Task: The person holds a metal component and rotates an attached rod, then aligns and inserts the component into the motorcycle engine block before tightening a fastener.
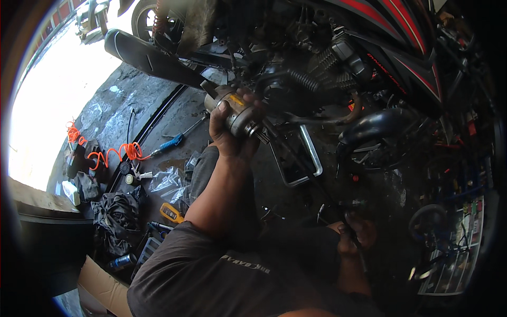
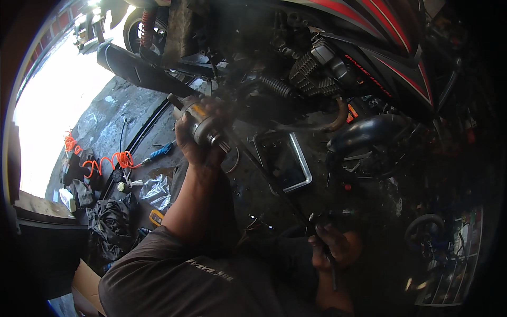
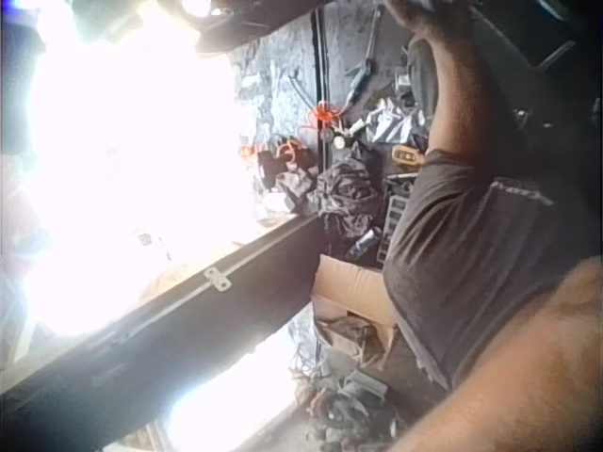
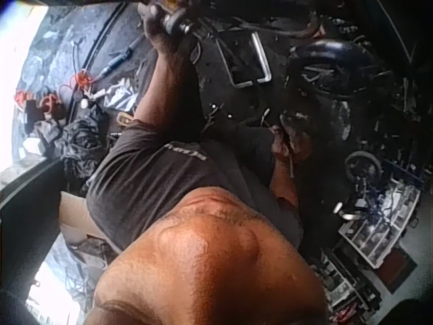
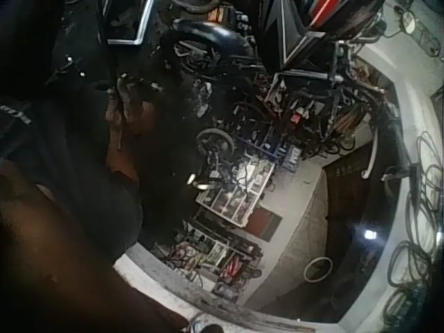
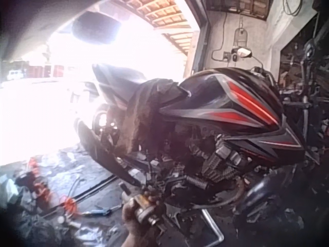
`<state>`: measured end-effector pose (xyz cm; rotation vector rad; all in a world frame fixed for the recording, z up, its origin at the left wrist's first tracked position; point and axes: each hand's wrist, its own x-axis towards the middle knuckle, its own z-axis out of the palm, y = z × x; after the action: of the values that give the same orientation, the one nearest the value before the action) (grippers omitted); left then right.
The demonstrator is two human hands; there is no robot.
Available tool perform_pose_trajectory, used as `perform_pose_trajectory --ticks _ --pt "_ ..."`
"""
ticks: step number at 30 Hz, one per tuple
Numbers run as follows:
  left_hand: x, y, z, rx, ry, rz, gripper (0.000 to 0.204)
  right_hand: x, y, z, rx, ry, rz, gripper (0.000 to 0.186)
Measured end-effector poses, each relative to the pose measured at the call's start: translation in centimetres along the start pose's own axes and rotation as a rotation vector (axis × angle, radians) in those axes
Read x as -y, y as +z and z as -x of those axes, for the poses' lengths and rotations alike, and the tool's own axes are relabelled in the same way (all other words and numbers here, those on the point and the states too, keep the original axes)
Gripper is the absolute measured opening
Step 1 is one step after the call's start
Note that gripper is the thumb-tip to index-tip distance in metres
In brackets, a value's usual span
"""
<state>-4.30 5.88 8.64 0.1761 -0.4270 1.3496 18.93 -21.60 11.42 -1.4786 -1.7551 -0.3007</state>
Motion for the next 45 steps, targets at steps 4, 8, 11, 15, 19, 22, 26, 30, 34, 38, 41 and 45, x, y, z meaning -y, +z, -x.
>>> perform_pose_trajectory --ticks 4,8,11,15,19,22,26,30,34,38,41,45 --pt "0.3 0.9 0.2 -0.018 0.036 -0.07 0.048 0.1 -0.4 -0.2 0.063 -0.031 0.025 0.023" --pt "0.1 0.3 0.2 -0.019 0.034 -0.066 0.047 -0.3 -1.1 -0.3 0.158 -0.103 0.072 0.028" --pt "0.4 0.7 0.4 -0.112 0.07 -0.21 0.047 -0.1 -0.3 -1.7 0.045 -0.253 0.236 0.031" --pt "0.3 0.7 0.4 -0.139 0.078 -0.24 0.049 -1.4 -0.8 -2.2 0.033 -0.424 0.302 0.029" --pt "0.2 0.7 0.4 -0.155 0.066 -0.332 0.051 -2.5 -1.3 -3.4 0.029 -0.608 0.489 0.029" --pt "0.2 0.9 0.5 -0.108 0.059 -0.32 0.052 -2.5 -1.0 -3.6 0.026 -0.499 0.366 0.029" --pt "0.0 0.5 0.4 -0.011 0.068 -0.266 0.055 -2.0 -0.4 -2.8 0.008 -0.383 0.271 0.03" --pt "0.0 0.2 0.3 0.043 0.051 -0.248 0.057 -1.8 -0.2 -2.5 -0.008 -0.366 0.251 0.029" --pt "0.0 0.1 0.5 0.06 0.043 -0.146 0.061 -1.7 -0.1 -2.0 0.003 -0.345 0.241 0.027" --pt "0.2 0.7 0.7 0.096 0.065 -0.142 0.062 -1.5 0.2 -1.8 0.01 -0.269 0.179 0.028" --pt "0.1 0.5 0.7 0.137 0.062 -0.123 0.063 -1.2 0.3 -2.0 0.064 -0.172 0.055 0.027" --pt "0.4 0.5 0.3 0.025 0.091 -0.313 0.052 -1.2 0.4 -2.8 0.068 -0.087 -0.036 0.028"
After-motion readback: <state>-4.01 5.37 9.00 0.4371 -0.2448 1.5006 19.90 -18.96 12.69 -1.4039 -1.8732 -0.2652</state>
